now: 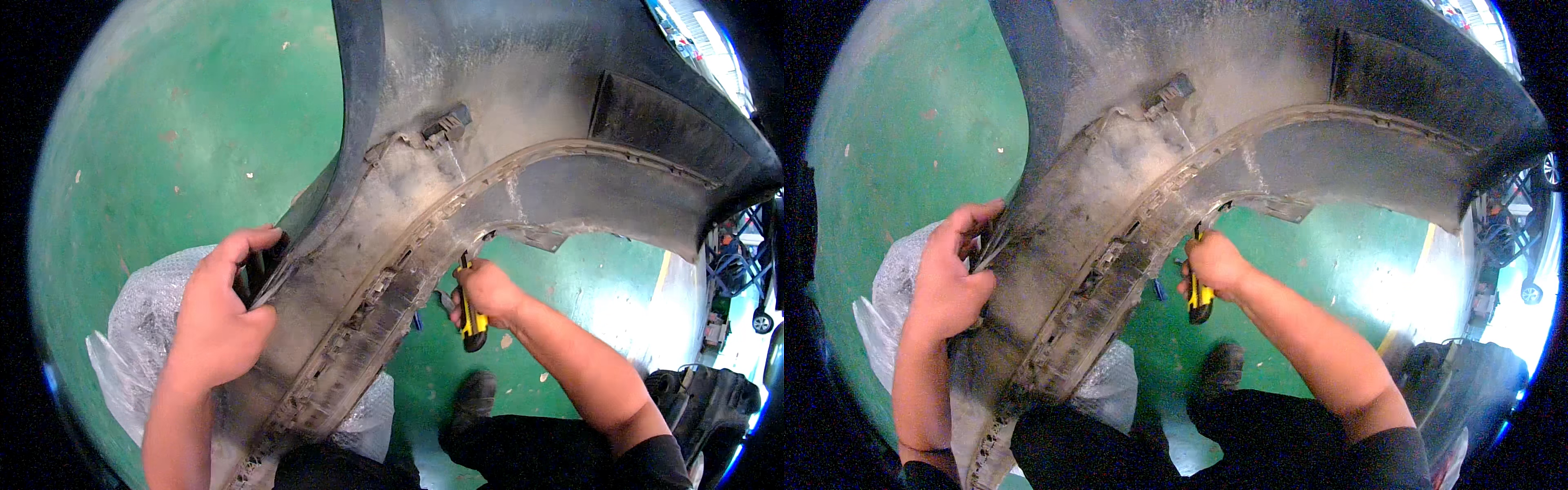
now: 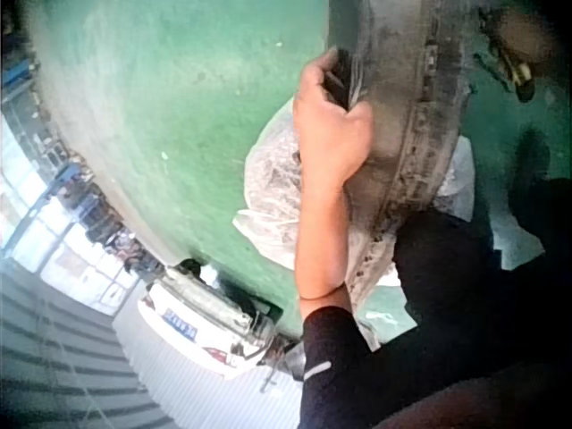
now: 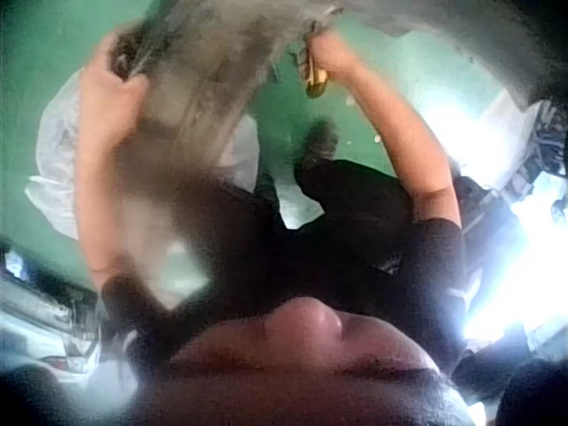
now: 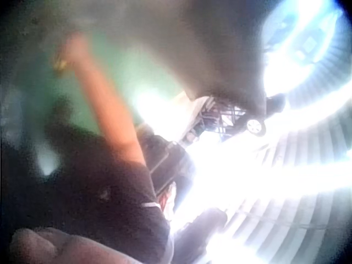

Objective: The person removes bubble wrap from a black car bumper using a utility knife, then positions a trim piece against the bumper. They use the knife to scrape and remove old adhesive or residue from the bumper's mounting surface.

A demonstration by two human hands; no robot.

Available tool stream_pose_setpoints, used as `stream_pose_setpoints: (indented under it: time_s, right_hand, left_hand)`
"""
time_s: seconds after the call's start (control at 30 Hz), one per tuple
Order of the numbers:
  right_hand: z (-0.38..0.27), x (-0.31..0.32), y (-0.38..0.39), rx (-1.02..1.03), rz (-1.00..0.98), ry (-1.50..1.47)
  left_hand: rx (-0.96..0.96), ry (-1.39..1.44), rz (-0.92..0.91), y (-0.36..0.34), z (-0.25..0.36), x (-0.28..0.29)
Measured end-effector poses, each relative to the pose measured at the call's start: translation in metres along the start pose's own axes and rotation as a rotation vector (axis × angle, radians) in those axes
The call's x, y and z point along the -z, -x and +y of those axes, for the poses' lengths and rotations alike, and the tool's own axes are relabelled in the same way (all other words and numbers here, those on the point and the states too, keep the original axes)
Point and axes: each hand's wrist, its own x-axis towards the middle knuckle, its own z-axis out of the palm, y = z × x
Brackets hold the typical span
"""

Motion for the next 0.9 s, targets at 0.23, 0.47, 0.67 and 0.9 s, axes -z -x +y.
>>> stream_pose_setpoints:
  time_s: [0.23,0.47,0.67,0.9]
  right_hand:
    - [0.048,0.000,-0.041,0.366,-0.100,0.416]
    - [-0.006,0.004,-0.012,-0.132,-0.079,-0.149]
    - [0.077,-0.006,-0.071,0.488,0.034,0.499]
    - [0.151,-0.052,-0.080,0.708,-0.603,1.236]
  left_hand:
    - [-0.056,-0.033,0.023,0.001,0.003,-0.005]
    - [-0.136,-0.082,0.039,0.006,0.009,-0.004]
    - [-0.154,-0.084,0.037,0.003,0.010,-0.004]
    - [-0.084,-0.064,0.023,0.003,0.009,-0.003]
